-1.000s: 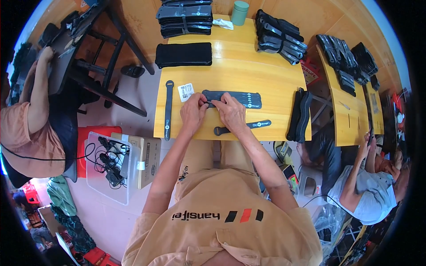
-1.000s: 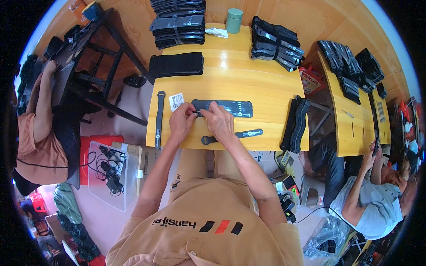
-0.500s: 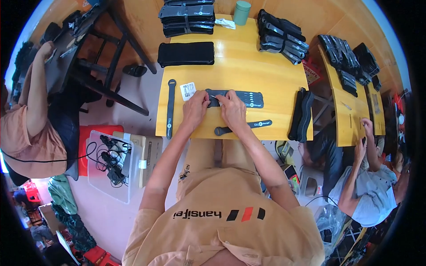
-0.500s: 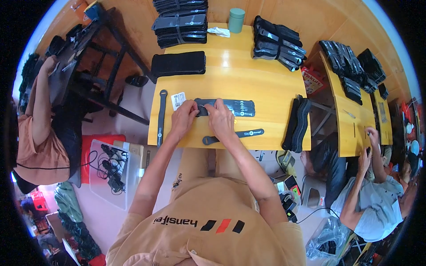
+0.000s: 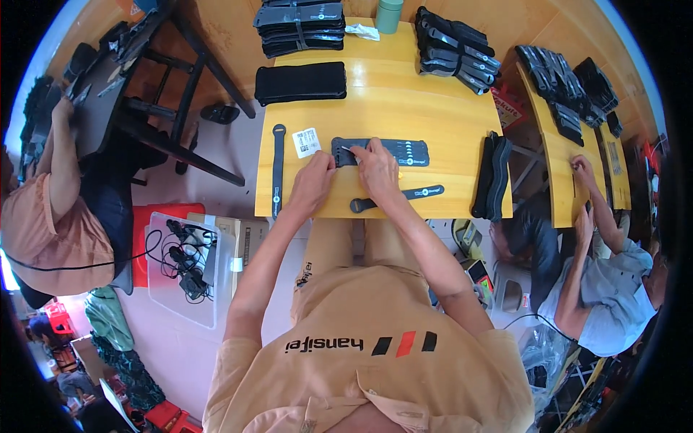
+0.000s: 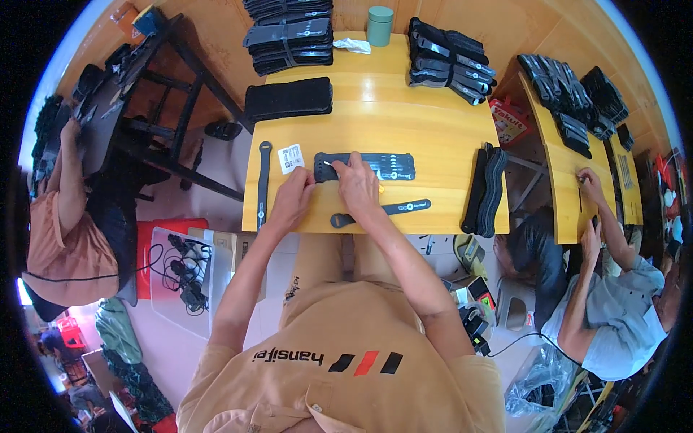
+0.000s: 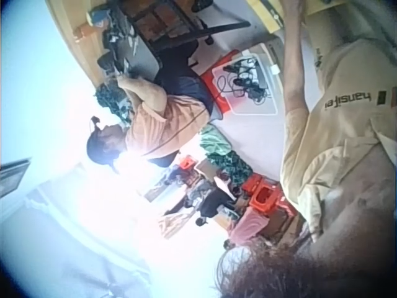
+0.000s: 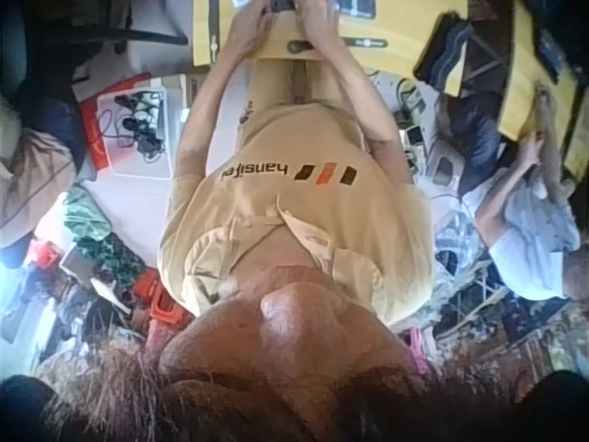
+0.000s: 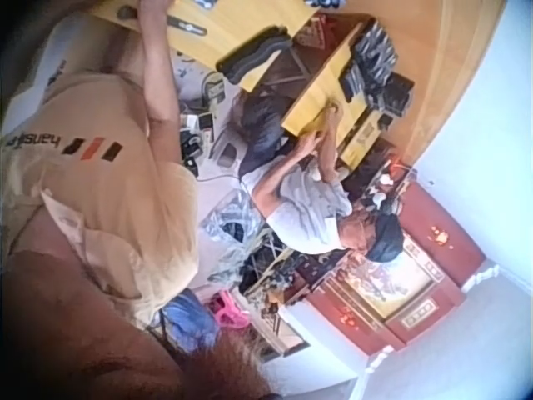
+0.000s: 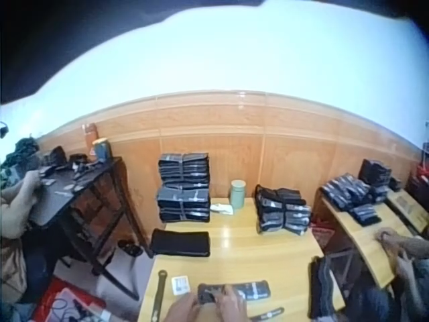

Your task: Attaching metal hardware and buckles to black leather straps using a screwdriver.

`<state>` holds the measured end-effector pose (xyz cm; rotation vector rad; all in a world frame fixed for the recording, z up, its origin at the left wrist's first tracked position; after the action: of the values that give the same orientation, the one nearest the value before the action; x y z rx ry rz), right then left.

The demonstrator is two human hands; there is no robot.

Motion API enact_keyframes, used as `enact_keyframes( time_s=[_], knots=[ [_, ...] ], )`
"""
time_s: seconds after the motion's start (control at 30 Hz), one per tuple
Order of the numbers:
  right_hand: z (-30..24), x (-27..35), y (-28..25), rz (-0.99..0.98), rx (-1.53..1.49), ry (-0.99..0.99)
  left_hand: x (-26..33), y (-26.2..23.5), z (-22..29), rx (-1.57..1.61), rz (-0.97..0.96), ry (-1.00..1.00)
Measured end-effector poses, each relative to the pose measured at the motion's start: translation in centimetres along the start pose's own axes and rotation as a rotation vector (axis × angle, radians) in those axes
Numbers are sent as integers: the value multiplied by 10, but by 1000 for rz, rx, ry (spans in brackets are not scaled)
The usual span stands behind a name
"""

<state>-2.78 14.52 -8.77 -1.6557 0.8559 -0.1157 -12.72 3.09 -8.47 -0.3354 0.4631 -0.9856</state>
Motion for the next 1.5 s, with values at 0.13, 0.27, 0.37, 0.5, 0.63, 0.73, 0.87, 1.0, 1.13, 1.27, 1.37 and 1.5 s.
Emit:
enact_keyframes(
  time_s=[0.13, 0.27, 0.37, 0.5, 0.63, 0.73, 0.87, 1.0, 1.13, 1.27, 1.37, 1.5],
  knots=[
    [1, 0, -1, -22, 12, 12, 33, -24, 17, 271, 10, -121],
    [0, 1, 0, 1, 12, 31, 94, -51, 25, 459, -47, -433],
    [0, 3, -1, -25, 4, 59, 149, -59, -9, 421, -66, -652],
    [2, 0, -15, 45, -101, 50, 213, -59, -96, 59, 60, -714],
    [17, 3, -60, 207, -239, 49, 183, -57, -53, -197, 57, -550],
    [49, 16, -90, 170, -310, 274, 149, -46, -17, 213, -57, -692],
    [115, 49, -95, 19, -102, 415, 98, -13, 17, 505, 3, -583],
    [120, 79, -92, -115, 20, 357, 61, 27, 38, 174, 150, -290],
    [120, 85, -82, -108, -12, 379, 51, 44, 48, -139, 172, -135],
    [133, 86, -74, -169, -56, 359, 52, 42, 35, -43, 72, -297],
    [138, 89, -74, -296, -364, 451, 51, 34, 6, 384, -30, -392],
    [142, 91, -74, -389, -810, 674, 41, 23, 11, 830, -79, -507]
  ],
)
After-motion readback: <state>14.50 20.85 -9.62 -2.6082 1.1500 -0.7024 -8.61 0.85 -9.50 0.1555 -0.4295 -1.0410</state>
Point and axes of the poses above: each hand's wrist, its own x-axis away from the middle knuckle, its own y-axis out of the palm, z = x × y, the point moved 3 cm from there along -x, towards the middle knuckle, and after that the axes turned 15 degrees about x, right-handed, at the moved point
